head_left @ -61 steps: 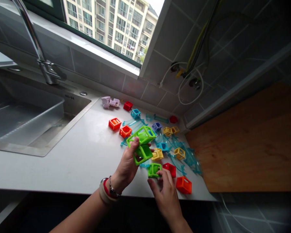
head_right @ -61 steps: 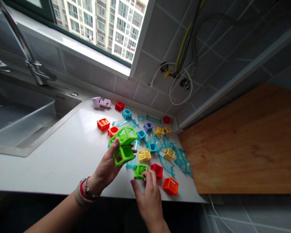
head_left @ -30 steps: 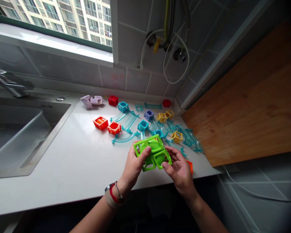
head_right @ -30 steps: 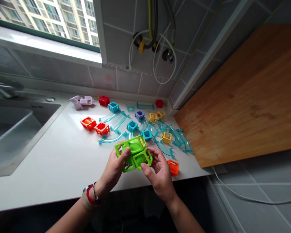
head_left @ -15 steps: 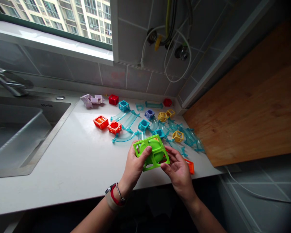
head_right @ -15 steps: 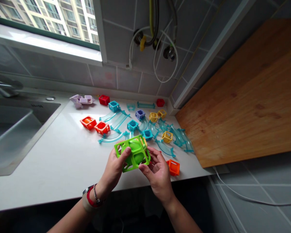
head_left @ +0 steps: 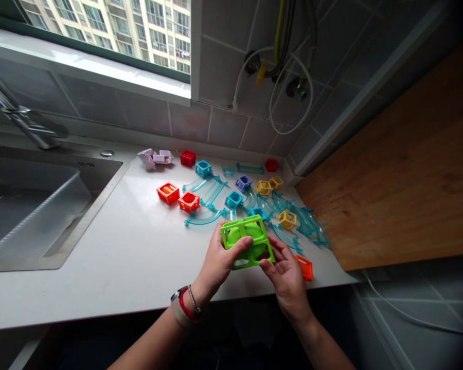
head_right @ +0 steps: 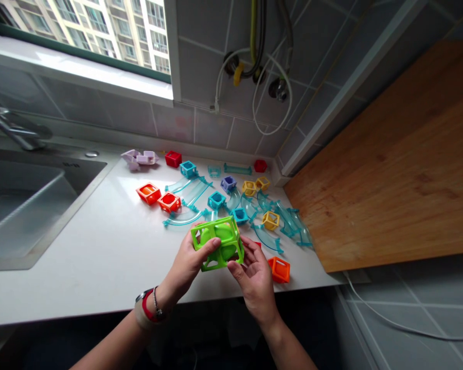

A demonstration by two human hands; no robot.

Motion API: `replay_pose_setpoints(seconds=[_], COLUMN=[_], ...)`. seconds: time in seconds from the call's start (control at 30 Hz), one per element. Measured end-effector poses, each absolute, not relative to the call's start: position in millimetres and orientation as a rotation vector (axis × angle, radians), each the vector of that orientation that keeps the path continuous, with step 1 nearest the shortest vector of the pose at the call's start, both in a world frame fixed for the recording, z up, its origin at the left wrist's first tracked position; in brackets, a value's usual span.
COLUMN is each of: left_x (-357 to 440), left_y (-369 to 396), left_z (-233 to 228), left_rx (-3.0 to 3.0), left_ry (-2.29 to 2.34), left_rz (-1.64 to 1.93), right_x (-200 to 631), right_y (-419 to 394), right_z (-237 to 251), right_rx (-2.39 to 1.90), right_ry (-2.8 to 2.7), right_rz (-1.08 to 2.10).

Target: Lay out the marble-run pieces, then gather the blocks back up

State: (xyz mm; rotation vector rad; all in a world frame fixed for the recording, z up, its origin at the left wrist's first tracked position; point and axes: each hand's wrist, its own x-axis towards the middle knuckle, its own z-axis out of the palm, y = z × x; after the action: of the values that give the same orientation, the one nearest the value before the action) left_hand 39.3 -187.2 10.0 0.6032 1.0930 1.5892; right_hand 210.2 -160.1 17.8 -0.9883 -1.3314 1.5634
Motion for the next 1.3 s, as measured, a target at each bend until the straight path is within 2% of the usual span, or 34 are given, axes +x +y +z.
replay_pose_setpoints(seconds=[0.27,0.73,1.0,1.3], left_x=[27,2,5,8], left_y=[-193,-202,-199,-199], left_z=[22,24,19,29], left_rx=[0.896,1.591,1.714,1.752], left_ry=[1.08,1.159,1.212,1.308], left_rz=[1.477,1.129,0.977,0.849], right_x=[223,251,261,252], right_y=[-165,-168,-159,-160], right_z=[5,-30,-42,-28], right_rx=[-1.042,-1.102,-1.032,-1.012], right_ry=[-1.449,-1.834,-1.916,-1.892], right_rz=[1.586,1.198,1.253,1.23])
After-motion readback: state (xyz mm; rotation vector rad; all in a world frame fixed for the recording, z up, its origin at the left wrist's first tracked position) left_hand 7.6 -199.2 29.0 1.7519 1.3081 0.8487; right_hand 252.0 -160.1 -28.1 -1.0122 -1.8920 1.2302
